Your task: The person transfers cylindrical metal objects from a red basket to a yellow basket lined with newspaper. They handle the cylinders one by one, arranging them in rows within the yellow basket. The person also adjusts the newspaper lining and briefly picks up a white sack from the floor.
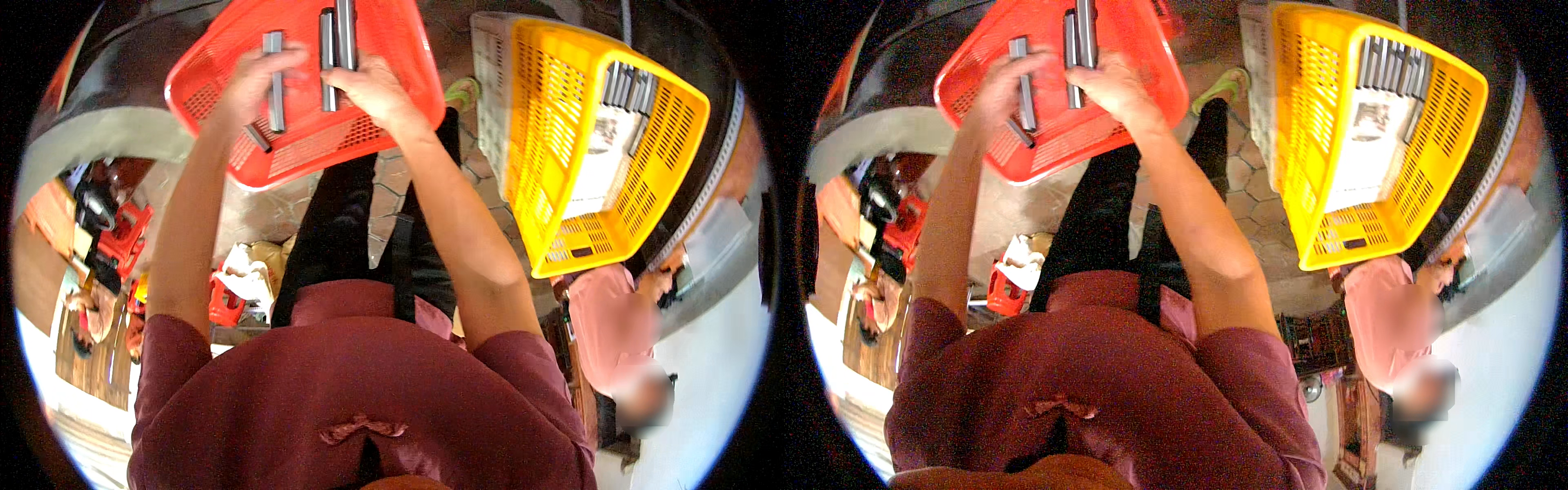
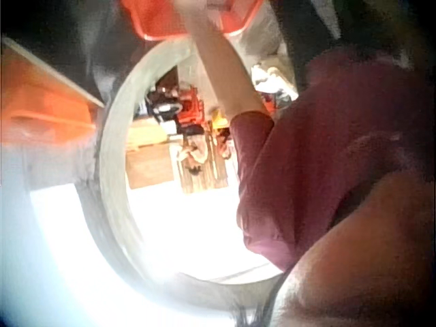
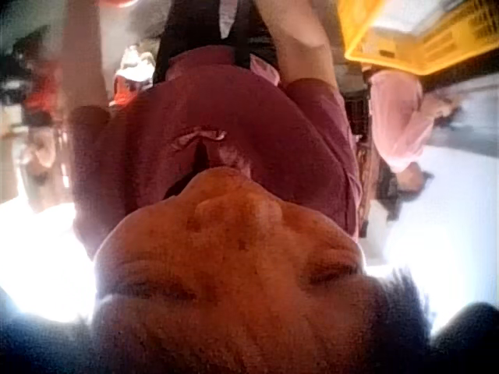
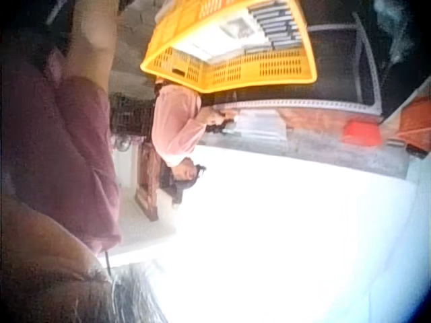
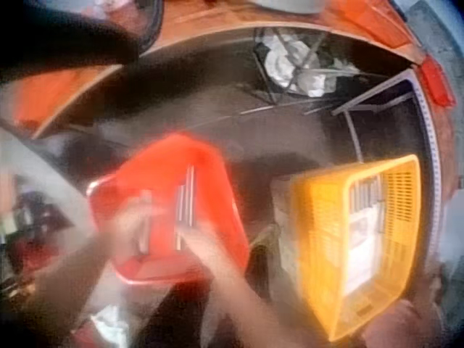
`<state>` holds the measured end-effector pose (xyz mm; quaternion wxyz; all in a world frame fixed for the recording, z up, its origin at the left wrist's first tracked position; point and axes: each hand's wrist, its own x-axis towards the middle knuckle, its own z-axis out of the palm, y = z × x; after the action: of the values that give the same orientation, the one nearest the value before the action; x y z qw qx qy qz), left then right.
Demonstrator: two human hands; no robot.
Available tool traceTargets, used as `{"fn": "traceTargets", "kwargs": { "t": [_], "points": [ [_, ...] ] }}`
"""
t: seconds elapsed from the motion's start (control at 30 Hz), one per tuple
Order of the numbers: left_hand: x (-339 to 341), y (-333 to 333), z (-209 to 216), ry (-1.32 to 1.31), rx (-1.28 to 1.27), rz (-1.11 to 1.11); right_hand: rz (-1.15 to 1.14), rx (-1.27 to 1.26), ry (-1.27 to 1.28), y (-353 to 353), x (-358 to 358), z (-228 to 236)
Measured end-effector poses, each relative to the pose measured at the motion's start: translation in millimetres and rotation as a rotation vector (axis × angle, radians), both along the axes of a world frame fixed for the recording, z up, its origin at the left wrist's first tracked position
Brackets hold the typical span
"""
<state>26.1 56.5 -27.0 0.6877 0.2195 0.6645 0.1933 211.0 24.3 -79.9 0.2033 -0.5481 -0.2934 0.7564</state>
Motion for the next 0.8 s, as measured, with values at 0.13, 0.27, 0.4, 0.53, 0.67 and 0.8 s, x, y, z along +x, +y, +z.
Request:
{"fn": "traceTargets", "kwargs": {
  "t": [0.13, 0.27, 0.4, 0.53, 0.67, 0.8],
  "points": [
    [4.1, -17.8, -10.3, -0.313, -0.193, 0.105, 0.115, 0.166, -0.028, 2.1, -1.7, 43.0],
    [2.6, -40.7, -3.6, -0.49, -0.149, 0.32, 0.276, 0.45, -0.287, -6.4, 7.5, 64.6],
    [7.6, -48.9, 2.7, -0.621, -0.066, 0.488, 0.134, 0.727, -0.457, -26.7, 27.7, 89.3],
    [32.1, -48.3, 26.1, -0.526, -0.056, 0.537, -0.019, 0.778, -0.474, -42.6, 79.6, 130.5],
    [59.3, -52.7, 65.7, -0.499, -0.052, 0.406, -0.205, 0.915, -0.829, -64.4, 176.5, 147.8],
    [103.8, -60.1, 96.7, -0.434, -0.031, 0.298, -0.365, 0.561, -1.112, -78.7, 306.6, 112.0]
  ]
}}
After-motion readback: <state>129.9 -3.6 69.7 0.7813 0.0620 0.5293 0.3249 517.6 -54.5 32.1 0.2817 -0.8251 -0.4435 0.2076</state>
